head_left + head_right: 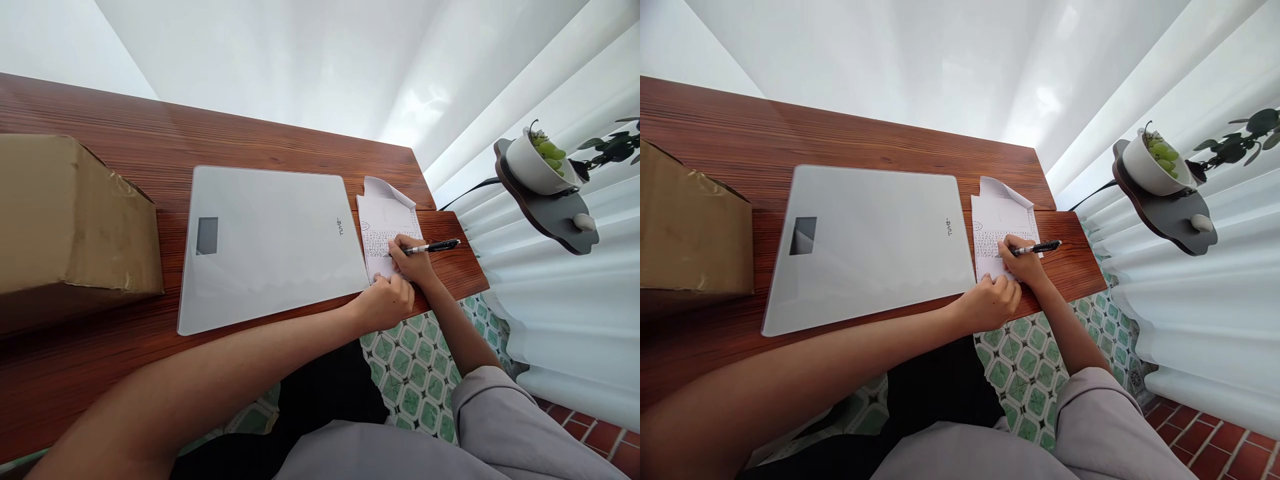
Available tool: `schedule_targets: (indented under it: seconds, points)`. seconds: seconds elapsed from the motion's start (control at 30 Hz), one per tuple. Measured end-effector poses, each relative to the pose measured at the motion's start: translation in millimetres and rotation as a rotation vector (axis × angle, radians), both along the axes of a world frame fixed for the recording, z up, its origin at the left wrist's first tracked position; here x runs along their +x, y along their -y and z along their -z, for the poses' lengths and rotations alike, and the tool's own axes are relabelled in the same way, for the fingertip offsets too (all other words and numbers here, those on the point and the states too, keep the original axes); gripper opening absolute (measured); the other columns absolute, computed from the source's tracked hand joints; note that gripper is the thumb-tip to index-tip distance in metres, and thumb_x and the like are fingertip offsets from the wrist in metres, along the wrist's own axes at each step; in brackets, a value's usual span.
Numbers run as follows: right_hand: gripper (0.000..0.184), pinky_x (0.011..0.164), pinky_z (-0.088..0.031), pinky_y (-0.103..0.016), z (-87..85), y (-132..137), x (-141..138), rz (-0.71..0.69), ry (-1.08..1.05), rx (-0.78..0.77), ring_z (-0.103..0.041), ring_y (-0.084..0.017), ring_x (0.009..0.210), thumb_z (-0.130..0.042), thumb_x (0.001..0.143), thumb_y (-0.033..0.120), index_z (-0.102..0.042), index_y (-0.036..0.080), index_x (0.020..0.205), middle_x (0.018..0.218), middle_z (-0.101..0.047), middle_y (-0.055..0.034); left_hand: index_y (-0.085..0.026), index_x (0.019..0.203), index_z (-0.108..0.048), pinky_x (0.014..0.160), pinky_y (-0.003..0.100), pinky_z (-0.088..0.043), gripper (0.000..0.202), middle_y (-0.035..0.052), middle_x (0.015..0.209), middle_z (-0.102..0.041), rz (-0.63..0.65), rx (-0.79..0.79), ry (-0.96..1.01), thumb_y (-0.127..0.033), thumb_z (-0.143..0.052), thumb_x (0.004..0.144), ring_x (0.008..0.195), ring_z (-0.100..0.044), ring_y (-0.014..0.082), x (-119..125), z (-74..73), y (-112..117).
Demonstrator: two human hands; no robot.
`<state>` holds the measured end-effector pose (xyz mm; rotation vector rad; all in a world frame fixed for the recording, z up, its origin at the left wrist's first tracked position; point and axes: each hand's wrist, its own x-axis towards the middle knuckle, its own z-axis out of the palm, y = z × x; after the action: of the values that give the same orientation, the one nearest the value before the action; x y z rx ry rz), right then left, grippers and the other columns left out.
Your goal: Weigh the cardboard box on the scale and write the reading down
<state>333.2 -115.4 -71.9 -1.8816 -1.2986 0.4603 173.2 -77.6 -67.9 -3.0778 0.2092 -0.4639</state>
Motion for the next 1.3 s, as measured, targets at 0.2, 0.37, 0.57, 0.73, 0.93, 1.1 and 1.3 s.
schedule_targets:
  seconds: [0.2,0.37,0.57,0.73,0.93,1.1,1.3]
  points:
    - [0.036,0.041,-0.039,-0.026,0.1,0.7,-0.1,0.028,-0.053,0.01,-0.045,-0.011,0.037,-0.057,0.095,0.041,-0.048,0.021,0.066,0.046,-0.053,0.0044,-0.005,0.094,-0.062,0.057,0.04,-0.05,0.035,0.0119,0.077,-0.058,0.002,-0.028,-0.028,-0.007,-0.027,0.09,0.064,-0.056,0.0233,-0.1,-1.4,0.0]
    - [0.035,0.043,-0.039,-0.025,0.4,-0.4,-1.9,0.03,-0.021,0.003,-0.045,-0.01,0.037,-0.056,0.096,0.037,-0.048,0.021,0.066,0.046,-0.053,0.0046,-0.003,0.1,-0.062,0.058,0.04,-0.049,0.037,0.0133,0.078,-0.06,0.003,-0.044,-0.066,-0.009,-0.027,0.092,0.065,-0.056,0.0238,-0.4,-2.6,-0.2]
    - [0.034,0.041,-0.038,-0.026,-1.2,-2.4,-2.3,0.044,-0.048,0.003,-0.044,-0.011,0.036,-0.056,0.094,0.035,-0.047,0.021,0.064,0.044,-0.051,0.0052,-0.001,0.103,-0.063,0.06,0.041,-0.051,0.04,0.0148,0.082,-0.062,0.005,-0.039,-0.069,-0.008,-0.025,0.092,0.067,-0.058,0.0246,-0.6,-3.6,-0.5]
    - [0.034,0.038,-0.036,-0.027,-1.4,-1.1,-2.3,0.087,-0.076,0.01,-0.042,-0.011,0.033,-0.056,0.093,0.037,-0.047,0.022,0.063,0.042,-0.05,0.0047,-0.004,0.099,-0.063,0.059,0.039,-0.049,0.034,0.0134,0.078,-0.061,-0.006,-0.051,-0.06,-0.009,-0.029,0.092,0.065,-0.057,0.0231,-0.8,-3.0,-0.6]
    - [0.036,0.041,-0.039,-0.027,0.5,-0.2,-0.7,0.091,-0.066,-0.026,-0.044,-0.012,0.036,-0.055,0.094,0.041,-0.048,0.022,0.065,0.045,-0.051,0.0037,-0.002,0.102,-0.063,0.06,0.04,-0.05,0.036,0.0134,0.079,-0.061,-0.01,-0.061,-0.067,-0.008,-0.029,0.091,0.067,-0.058,0.0238,-0.5,-3.0,-0.2]
    - [0.037,0.044,-0.039,-0.028,-0.2,-1.1,-0.4,0.079,-0.006,-0.028,-0.044,-0.012,0.038,-0.053,0.094,0.039,-0.045,0.022,0.064,0.044,-0.05,0.0035,-0.002,0.104,-0.062,0.06,0.039,-0.049,0.039,0.0143,0.082,-0.062,-0.003,-0.065,-0.094,-0.007,-0.026,0.092,0.068,-0.059,0.024,-0.9,-6.2,-0.8]
    - [0.036,0.049,-0.041,-0.029,-2.2,-0.6,-1.2,0.036,0.036,-0.02,-0.045,-0.012,0.04,-0.053,0.094,0.037,-0.044,0.021,0.062,0.045,-0.051,0.0035,-0.003,0.099,-0.063,0.057,0.035,-0.045,0.033,0.0133,0.077,-0.06,-0.007,-0.063,-0.069,-0.008,-0.031,0.091,0.065,-0.057,0.0226,-0.9,-4.6,-0.9]
